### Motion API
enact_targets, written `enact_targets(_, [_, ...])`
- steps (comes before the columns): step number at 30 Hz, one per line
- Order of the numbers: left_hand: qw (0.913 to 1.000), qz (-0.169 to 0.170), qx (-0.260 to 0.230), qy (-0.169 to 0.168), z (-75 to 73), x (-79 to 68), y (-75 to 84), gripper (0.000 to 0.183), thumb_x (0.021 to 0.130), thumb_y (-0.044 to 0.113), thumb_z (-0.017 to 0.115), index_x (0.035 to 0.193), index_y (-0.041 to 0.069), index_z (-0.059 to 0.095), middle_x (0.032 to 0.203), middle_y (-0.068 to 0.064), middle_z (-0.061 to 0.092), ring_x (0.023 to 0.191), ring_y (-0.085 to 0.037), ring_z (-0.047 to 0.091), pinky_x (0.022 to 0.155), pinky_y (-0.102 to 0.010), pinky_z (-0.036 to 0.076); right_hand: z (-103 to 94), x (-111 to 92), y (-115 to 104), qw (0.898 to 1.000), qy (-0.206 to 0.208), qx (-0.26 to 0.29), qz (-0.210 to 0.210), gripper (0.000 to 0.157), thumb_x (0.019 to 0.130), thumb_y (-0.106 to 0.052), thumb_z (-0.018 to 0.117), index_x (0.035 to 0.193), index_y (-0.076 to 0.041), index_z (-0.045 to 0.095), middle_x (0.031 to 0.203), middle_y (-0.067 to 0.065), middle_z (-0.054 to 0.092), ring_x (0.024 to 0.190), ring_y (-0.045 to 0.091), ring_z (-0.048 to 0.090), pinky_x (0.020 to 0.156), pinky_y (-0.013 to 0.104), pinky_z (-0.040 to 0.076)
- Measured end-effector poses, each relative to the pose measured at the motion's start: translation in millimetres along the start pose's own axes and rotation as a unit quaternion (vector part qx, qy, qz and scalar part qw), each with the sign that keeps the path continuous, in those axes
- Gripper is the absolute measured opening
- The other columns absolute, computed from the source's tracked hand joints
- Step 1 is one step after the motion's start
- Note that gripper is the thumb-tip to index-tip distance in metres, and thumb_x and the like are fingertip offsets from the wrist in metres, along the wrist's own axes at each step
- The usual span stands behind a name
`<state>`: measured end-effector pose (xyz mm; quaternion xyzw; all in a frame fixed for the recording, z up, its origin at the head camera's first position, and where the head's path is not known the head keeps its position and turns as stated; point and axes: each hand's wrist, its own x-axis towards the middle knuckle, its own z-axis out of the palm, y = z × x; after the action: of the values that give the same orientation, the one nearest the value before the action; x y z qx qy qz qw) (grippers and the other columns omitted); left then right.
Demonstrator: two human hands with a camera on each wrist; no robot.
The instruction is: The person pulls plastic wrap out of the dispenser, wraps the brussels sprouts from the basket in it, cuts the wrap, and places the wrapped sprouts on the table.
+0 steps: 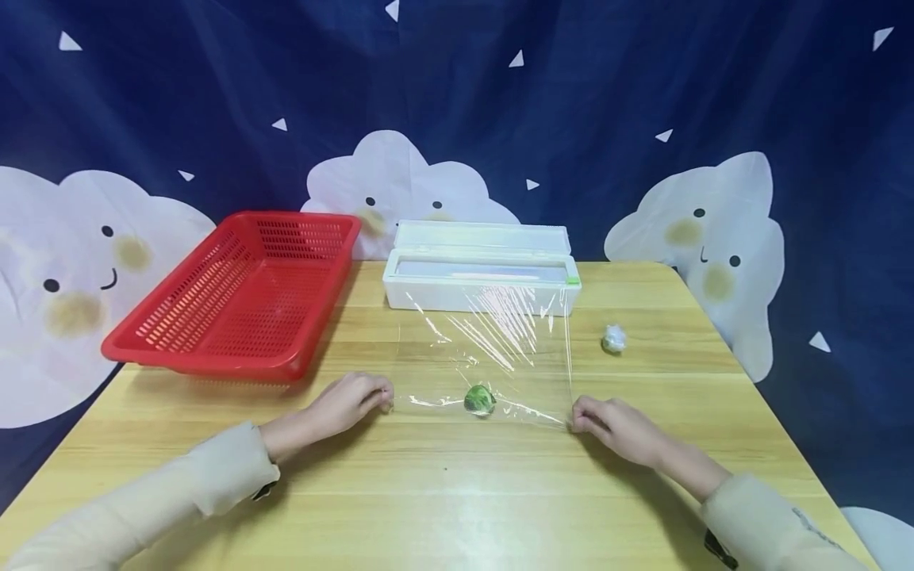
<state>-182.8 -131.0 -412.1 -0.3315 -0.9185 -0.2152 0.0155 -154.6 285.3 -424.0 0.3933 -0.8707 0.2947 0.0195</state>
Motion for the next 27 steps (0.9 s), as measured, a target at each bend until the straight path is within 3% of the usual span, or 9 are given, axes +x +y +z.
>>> enact_targets(4, [0.9997,0.002,0.021,0.01,3.5,5.4,-0.7,0.014,0.09,0.007,0.053,0.077,0.012,0.055,0.062,0.007,0.061,0.061,-0.008,0.059,0.055,-0.028,0.047,-1.9,4.3,2.0,0.997,-0.007,0.053,0.054,0.014,0.088,0.004,0.051,0.082,-0.008,0.052,0.073,-0.003,0.065,0.07,0.002,0.06,0.06,0.023,0.05])
enact_targets(10, [0.9974,0.023,0.061,0.031,6.7,12.4,-2.2,0.011,0.093,0.008,0.048,0.083,0.009,0.05,0.053,0.011,0.051,0.05,-0.007,0.052,0.047,-0.026,0.041,-3.5,13.3,3.9,0.987,-0.021,0.082,0.14,0.01,0.092,-0.001,0.047,0.084,-0.002,0.053,0.07,-0.002,0.064,0.064,0.006,0.058,0.058,0.025,0.049])
enact_targets(17, [0.9929,-0.006,0.113,0.034,14.2,25.3,-5.2,0.009,0.092,0.007,0.049,0.083,0.009,0.05,0.049,0.011,0.047,0.046,-0.01,0.048,0.045,-0.027,0.036,-0.5,21.8,7.4,0.97,-0.02,0.094,0.222,0.012,0.092,-0.002,0.047,0.085,0.002,0.054,0.065,0.001,0.061,0.059,0.007,0.057,0.056,0.023,0.05])
enact_targets(22, [0.9875,-0.072,0.14,-0.016,16.8,37.2,-2.2,0.014,0.085,0.0,0.048,0.076,0.011,0.046,0.051,0.004,0.044,0.049,-0.015,0.045,0.055,-0.032,0.034,5.9,28.5,7.7,0.964,-0.007,0.043,0.262,0.014,0.09,-0.002,0.047,0.078,-0.001,0.055,0.058,-0.003,0.056,0.053,0.005,0.052,0.051,0.022,0.047])
enact_targets(27, [0.9751,-0.131,0.169,-0.06,18.1,44.9,6.1,0.01,0.079,-0.001,0.05,0.075,0.009,0.05,0.06,-0.003,0.053,0.059,-0.021,0.049,0.065,-0.036,0.033,10.5,35.8,1.5,0.962,-0.013,-0.075,0.261,0.014,0.084,-0.005,0.053,0.07,-0.008,0.055,0.053,-0.007,0.05,0.049,0.006,0.043,0.049,0.024,0.037])
